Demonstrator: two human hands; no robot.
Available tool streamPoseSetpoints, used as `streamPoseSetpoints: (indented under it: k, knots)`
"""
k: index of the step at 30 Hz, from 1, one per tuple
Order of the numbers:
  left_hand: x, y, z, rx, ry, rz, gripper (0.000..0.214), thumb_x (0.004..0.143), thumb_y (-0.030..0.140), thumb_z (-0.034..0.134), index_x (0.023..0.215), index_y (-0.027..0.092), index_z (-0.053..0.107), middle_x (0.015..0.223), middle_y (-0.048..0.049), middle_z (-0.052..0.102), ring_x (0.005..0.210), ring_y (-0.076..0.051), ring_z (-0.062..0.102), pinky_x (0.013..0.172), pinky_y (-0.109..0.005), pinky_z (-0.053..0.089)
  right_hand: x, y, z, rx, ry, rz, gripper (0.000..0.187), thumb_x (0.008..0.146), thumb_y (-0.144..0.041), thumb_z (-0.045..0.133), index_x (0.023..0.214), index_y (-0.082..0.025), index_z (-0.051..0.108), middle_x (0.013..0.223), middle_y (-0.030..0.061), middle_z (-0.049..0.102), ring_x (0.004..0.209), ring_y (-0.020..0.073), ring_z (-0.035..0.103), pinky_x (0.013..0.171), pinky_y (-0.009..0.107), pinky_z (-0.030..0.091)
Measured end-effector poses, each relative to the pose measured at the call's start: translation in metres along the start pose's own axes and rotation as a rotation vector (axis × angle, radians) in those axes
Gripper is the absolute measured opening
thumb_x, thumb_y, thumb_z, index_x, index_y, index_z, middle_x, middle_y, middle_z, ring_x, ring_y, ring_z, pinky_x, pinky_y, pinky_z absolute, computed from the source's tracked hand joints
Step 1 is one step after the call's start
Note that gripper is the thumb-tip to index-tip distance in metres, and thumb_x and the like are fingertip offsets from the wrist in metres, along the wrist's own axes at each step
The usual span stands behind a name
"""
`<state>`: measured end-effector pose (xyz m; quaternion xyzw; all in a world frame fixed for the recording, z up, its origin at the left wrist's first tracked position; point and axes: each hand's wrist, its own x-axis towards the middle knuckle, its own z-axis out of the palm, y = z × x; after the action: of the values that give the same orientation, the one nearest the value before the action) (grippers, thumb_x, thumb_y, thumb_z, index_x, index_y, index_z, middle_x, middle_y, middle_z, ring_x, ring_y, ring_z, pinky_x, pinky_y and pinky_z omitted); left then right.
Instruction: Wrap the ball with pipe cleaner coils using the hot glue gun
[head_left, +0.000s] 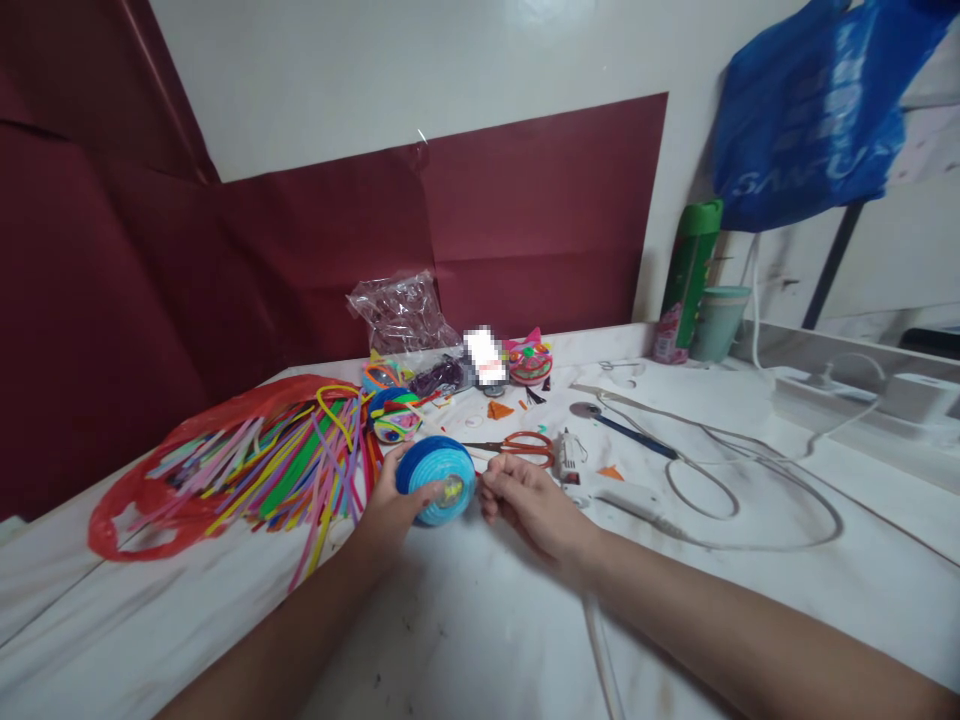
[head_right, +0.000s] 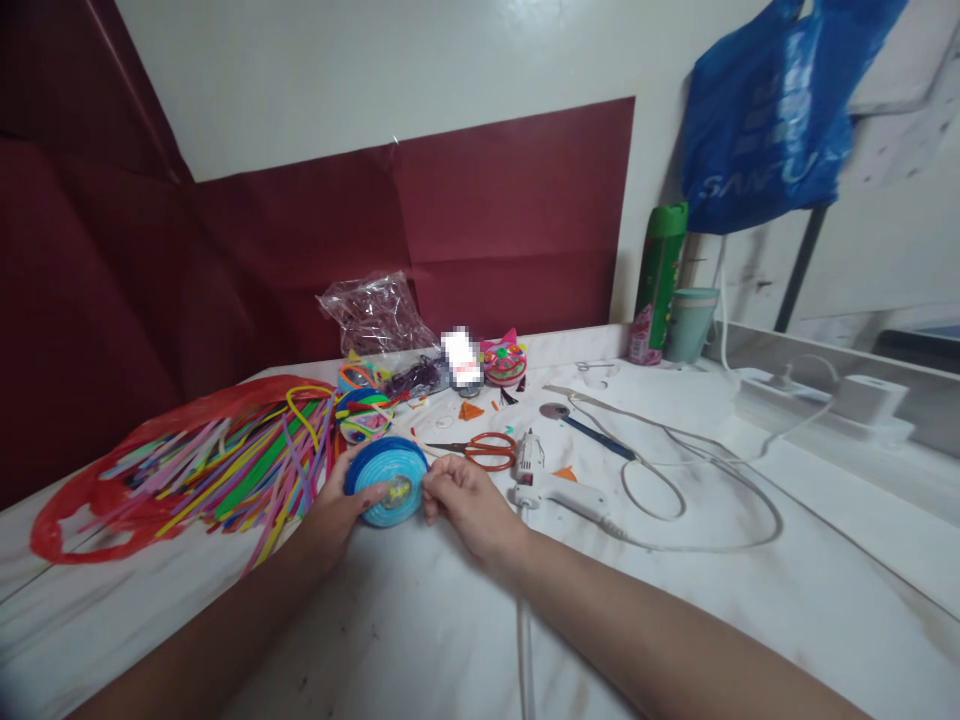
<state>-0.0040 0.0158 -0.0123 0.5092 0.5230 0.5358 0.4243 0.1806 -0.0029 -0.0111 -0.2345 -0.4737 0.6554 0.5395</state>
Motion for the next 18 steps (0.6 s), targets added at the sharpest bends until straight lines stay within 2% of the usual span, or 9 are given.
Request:
streamPoseSetpoints:
  k: [5,11,14,18]
  knots:
    - [-0.004,0.005,0.002,0.024,0.009,0.021,0.074,0.059,0.03,0.079,0.127,0.022,0.051,0.112,-0.0091,0.064,0.097,-0.024,0.063,0.082,-0.033,0.05,0.001,0.0,0.001,0.086,0.036,-0.022,0.023,0.069,-0.03,0.067,0.066,-0.021,0.046,0.053,-0.0086,0.046,0.05,0.0095,0.043,0.053,0.025,0.035]
    - [-0.006,0.009,0.002,0.041,0.011,0.042,0.07,0.06,0.029,0.077,0.125,0.021,0.052,0.114,-0.0089,0.063,0.1,-0.025,0.062,0.084,-0.034,0.05,0.001,0.003,0.001,0.026,-0.041,-0.021,0.027,0.073,-0.032,0.063,0.059,-0.022,0.042,0.048,-0.0096,0.039,0.044,0.0081,0.038,0.049,0.025,0.034]
    - [-0.005,0.008,0.001,0.073,-0.003,0.039,0.07,0.061,0.03,0.076,0.126,0.022,0.051,0.119,-0.0103,0.062,0.103,-0.027,0.061,0.087,-0.036,0.049,0.001,0.006,-0.001,-0.064,-0.04,-0.019,0.028,0.074,-0.035,0.064,0.06,-0.021,0.044,0.049,-0.0085,0.044,0.045,0.0081,0.041,0.049,0.024,0.035]
    - [-0.003,0.006,0.0,0.071,0.008,0.017,0.074,0.061,0.031,0.077,0.129,0.023,0.049,0.123,-0.0118,0.059,0.108,-0.029,0.059,0.088,-0.039,0.048,0.0,0.011,-0.003,-0.194,-0.043,-0.023,0.023,0.072,-0.037,0.068,0.077,-0.021,0.053,0.057,-0.0072,0.051,0.048,0.0093,0.044,0.049,0.024,0.036]
